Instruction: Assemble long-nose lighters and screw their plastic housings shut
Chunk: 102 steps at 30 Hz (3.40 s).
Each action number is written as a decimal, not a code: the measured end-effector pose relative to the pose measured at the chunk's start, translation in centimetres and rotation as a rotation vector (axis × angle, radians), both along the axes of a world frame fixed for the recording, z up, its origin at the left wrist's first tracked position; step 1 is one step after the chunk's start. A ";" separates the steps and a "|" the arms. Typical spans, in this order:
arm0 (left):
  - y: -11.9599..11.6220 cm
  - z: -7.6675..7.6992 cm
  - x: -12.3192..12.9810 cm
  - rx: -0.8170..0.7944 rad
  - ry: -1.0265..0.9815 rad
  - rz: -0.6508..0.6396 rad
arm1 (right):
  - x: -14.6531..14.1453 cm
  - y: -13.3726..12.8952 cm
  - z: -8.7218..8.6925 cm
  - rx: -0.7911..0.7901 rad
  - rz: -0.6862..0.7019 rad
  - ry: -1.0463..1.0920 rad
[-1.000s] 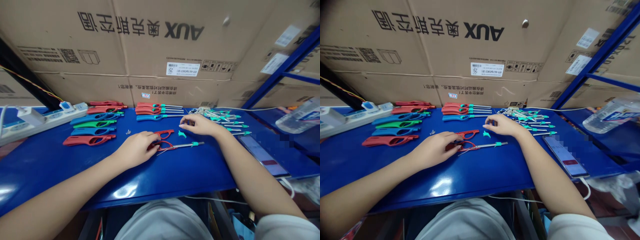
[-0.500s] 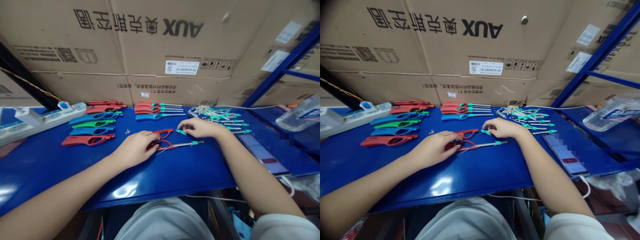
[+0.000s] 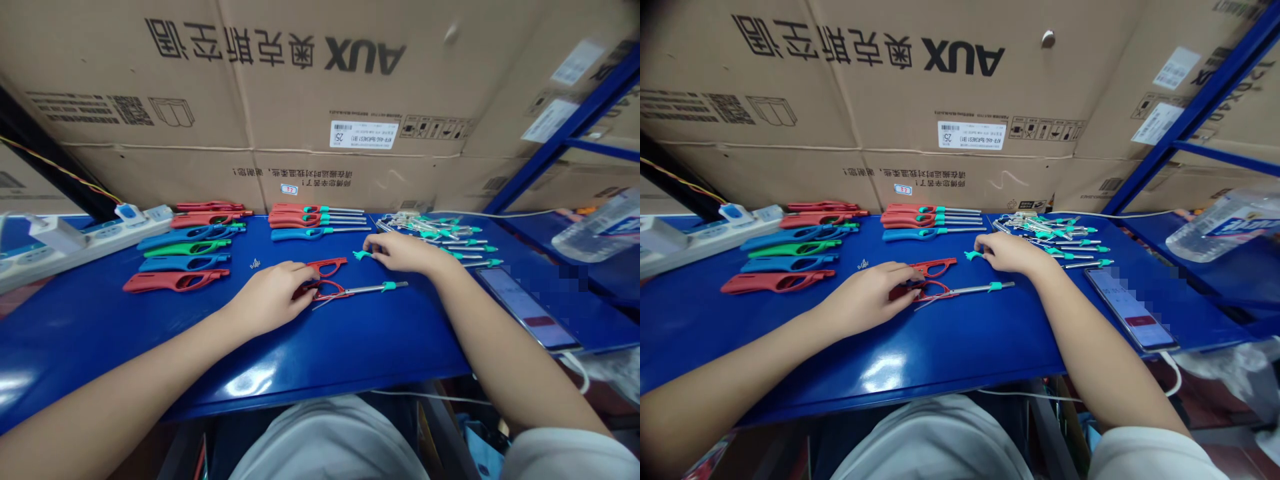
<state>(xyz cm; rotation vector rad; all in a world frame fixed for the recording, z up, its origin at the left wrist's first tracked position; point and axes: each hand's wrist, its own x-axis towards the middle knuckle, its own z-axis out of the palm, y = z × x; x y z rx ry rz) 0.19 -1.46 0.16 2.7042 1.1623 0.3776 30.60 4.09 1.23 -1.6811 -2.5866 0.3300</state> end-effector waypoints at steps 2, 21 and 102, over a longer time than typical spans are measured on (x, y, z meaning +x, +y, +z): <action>0.0 0.0 0.0 -0.001 0.000 0.002 | 0.0 0.1 -0.1 0.025 -0.004 -0.006; -0.1 0.1 -0.1 -0.007 -0.002 -0.002 | 0.5 0.6 -0.4 0.060 0.114 0.041; 0.9 0.0 0.0 -0.243 -0.073 0.082 | -6.7 -3.8 -1.1 0.001 0.528 0.338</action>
